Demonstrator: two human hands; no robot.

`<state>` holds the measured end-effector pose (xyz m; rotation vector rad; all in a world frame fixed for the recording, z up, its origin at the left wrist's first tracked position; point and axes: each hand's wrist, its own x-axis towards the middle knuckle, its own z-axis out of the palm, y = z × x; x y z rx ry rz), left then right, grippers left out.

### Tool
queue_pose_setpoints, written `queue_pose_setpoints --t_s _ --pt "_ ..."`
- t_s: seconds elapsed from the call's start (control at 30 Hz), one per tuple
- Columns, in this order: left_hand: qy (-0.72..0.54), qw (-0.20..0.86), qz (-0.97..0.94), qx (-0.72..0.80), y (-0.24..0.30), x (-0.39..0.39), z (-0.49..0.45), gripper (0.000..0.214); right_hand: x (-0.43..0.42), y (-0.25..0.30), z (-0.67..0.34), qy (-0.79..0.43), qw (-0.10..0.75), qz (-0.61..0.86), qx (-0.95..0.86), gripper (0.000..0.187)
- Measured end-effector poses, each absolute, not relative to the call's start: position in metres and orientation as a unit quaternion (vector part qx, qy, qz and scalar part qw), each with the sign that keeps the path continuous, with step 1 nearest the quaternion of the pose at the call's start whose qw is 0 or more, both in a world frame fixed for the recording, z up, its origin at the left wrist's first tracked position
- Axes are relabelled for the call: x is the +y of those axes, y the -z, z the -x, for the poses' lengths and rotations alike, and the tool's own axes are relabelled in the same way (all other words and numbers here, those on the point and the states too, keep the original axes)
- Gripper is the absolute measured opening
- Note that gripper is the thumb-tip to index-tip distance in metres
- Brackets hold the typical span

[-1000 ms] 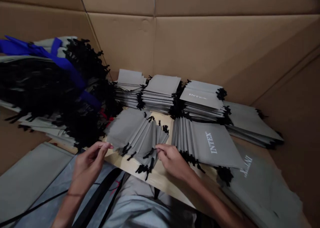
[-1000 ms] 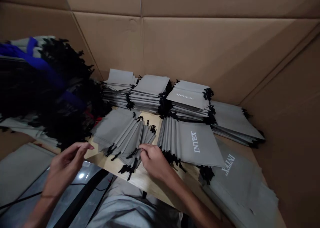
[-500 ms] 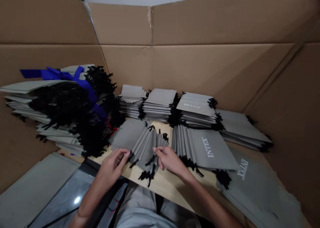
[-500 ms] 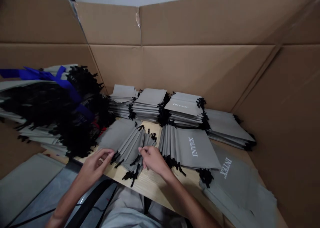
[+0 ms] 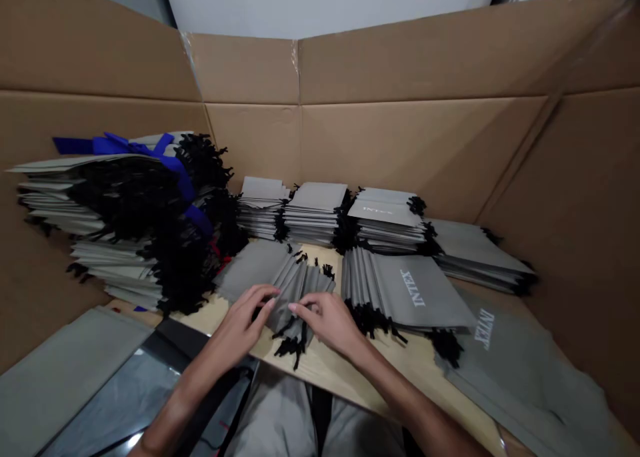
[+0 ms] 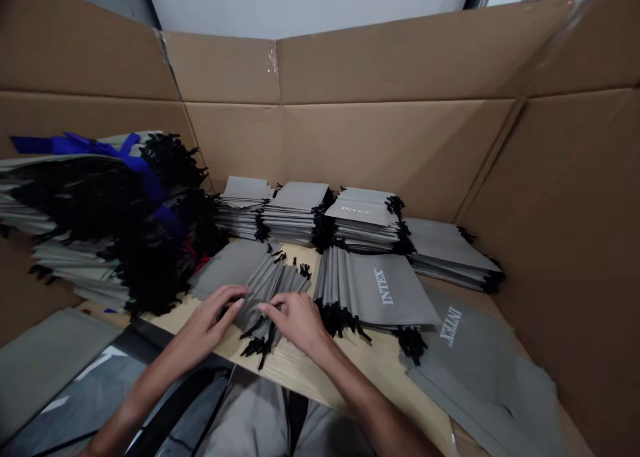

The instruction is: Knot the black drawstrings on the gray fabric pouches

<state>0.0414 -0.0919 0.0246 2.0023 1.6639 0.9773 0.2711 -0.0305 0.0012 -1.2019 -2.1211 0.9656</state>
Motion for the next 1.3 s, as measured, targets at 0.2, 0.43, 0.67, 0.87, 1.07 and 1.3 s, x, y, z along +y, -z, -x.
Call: queue_pose_setpoints --t_s 0.2,0.43,0.67,0.87,1.07,1.3 --pt "-0.346 0.207 -0.707 0.581 -0.018 -0.085 -0.037 0.037 -0.027 -0.026 -0.256 -0.21 0.232 0.42 -0.851 0.022" --pt "-0.387 0.147 -0.689 0.595 0.008 -0.079 -0.037 0.038 -0.011 -0.008 -0.265 -0.139 0.265 0.312 -0.902 0.022" --pt "-0.37 0.109 -0.716 0.582 0.018 -0.078 -0.031 0.034 -0.001 0.016 -0.271 -0.144 0.326 0.287 -0.889 0.038" --pt "-0.326 0.092 -0.734 0.589 0.007 -0.083 -0.039 0.027 0.001 0.017 -0.285 -0.148 0.344 0.303 -0.876 0.034" --pt "-0.298 0.116 -0.762 0.563 0.004 -0.079 -0.046 0.019 -0.008 0.002 -0.294 -0.157 0.288 0.271 -0.905 0.04" --pt "-0.341 0.094 -0.743 0.568 0.005 -0.07 -0.04 0.028 -0.004 -0.004 -0.296 -0.184 0.271 0.248 -0.912 0.046"
